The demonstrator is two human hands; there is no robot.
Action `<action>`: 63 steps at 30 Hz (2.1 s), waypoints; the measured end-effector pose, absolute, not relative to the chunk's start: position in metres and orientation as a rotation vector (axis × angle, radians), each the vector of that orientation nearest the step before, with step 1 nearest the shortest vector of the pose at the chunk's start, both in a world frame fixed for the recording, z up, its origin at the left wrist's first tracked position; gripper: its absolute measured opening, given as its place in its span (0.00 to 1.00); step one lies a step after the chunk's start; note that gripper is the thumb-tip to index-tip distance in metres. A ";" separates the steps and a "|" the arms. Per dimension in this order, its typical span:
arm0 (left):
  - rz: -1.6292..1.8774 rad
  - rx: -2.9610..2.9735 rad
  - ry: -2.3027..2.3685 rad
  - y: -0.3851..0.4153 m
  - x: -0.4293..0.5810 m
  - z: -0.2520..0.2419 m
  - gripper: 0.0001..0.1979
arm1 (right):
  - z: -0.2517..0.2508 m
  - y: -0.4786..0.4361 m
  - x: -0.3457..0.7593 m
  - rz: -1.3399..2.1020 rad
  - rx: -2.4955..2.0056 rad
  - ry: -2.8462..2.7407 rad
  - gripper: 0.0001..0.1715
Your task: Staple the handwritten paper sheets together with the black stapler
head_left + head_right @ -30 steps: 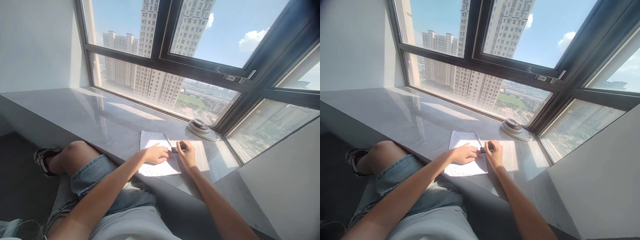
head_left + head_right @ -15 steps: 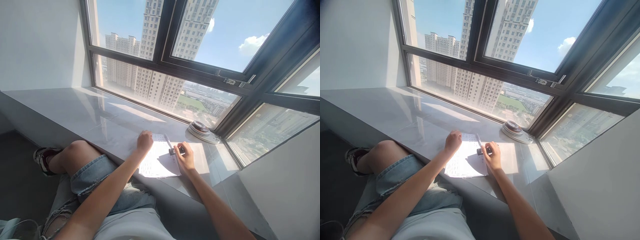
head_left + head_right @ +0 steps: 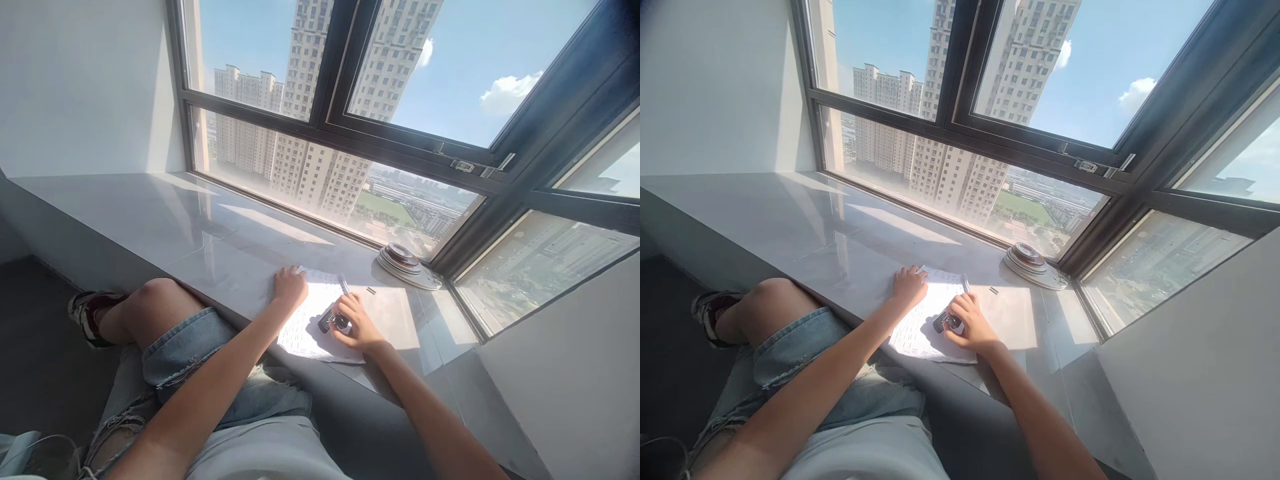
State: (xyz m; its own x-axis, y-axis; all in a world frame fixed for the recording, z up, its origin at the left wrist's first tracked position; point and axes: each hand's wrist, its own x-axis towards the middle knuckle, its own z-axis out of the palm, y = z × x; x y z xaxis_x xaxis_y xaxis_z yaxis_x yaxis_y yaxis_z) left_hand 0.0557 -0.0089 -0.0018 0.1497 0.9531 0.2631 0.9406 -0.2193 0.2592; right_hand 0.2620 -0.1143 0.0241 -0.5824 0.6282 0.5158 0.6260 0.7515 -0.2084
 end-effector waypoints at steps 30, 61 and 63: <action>0.678 2.250 1.967 -0.013 0.053 0.008 0.20 | 0.026 -0.094 0.291 0.508 -1.331 -2.027 0.31; 0.652 2.249 1.969 -0.011 0.051 0.006 0.19 | 0.035 -0.084 0.350 0.299 -1.455 -1.546 0.28; 0.667 2.253 1.974 -0.010 0.051 0.005 0.18 | 0.026 -0.078 0.360 0.256 -1.536 -1.495 0.25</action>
